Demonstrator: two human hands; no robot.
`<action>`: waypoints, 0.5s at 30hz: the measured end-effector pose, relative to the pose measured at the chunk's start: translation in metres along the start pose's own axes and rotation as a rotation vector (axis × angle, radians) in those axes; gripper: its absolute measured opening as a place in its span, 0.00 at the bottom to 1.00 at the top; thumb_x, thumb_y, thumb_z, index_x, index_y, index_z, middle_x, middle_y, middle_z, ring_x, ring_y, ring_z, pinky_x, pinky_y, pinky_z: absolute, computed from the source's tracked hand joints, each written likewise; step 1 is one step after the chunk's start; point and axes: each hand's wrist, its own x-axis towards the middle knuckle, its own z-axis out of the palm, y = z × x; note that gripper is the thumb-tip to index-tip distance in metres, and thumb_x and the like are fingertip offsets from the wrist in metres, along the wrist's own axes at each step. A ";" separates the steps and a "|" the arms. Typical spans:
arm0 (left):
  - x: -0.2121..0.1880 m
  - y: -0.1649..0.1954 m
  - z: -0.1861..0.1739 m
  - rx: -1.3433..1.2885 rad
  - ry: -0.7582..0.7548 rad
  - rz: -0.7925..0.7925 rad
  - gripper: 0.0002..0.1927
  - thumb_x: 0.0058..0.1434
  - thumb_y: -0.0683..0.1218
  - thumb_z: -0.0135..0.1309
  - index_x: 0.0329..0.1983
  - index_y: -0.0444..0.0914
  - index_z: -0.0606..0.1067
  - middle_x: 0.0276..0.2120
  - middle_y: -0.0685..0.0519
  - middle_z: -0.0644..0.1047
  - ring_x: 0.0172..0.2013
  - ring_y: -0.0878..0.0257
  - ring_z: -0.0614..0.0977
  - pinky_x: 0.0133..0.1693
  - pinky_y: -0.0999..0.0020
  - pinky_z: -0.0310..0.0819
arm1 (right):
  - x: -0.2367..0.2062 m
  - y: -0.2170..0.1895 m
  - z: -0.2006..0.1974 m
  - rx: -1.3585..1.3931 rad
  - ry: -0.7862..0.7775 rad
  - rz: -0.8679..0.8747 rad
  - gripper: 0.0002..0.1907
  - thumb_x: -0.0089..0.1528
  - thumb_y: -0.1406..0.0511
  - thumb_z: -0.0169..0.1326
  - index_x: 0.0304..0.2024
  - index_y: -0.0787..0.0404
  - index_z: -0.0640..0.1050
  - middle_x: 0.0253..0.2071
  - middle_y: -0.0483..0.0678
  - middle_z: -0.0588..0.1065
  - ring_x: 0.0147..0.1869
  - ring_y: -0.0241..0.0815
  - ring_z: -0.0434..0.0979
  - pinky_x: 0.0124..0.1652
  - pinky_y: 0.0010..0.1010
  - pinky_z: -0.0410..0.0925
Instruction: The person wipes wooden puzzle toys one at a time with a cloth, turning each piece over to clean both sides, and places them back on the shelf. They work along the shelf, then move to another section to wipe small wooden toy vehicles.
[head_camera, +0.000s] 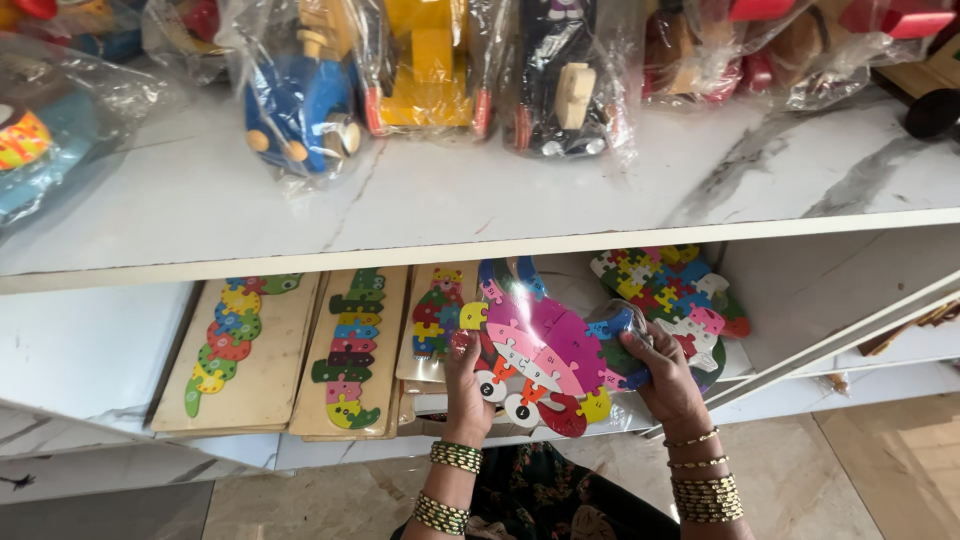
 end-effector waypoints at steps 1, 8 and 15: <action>-0.002 0.001 0.006 0.220 0.045 0.040 0.37 0.65 0.58 0.56 0.73 0.40 0.61 0.51 0.46 0.77 0.47 0.49 0.76 0.48 0.45 0.71 | 0.000 0.001 -0.002 0.021 0.039 -0.016 0.09 0.64 0.68 0.56 0.45 0.65 0.80 0.37 0.45 0.81 0.37 0.32 0.81 0.38 0.25 0.74; -0.037 0.017 0.049 1.312 -0.404 0.970 0.47 0.63 0.72 0.45 0.79 0.44 0.52 0.77 0.40 0.54 0.78 0.50 0.52 0.74 0.45 0.50 | 0.004 0.002 -0.001 0.045 0.155 -0.190 0.06 0.68 0.69 0.55 0.43 0.68 0.78 0.37 0.48 0.80 0.36 0.33 0.80 0.36 0.25 0.73; -0.061 -0.009 0.074 1.718 -0.467 1.101 0.39 0.63 0.46 0.59 0.77 0.47 0.59 0.76 0.46 0.58 0.76 0.43 0.58 0.75 0.40 0.50 | -0.030 -0.032 0.050 0.020 0.125 -0.231 0.09 0.69 0.69 0.52 0.48 0.70 0.78 0.39 0.47 0.79 0.37 0.31 0.80 0.37 0.23 0.73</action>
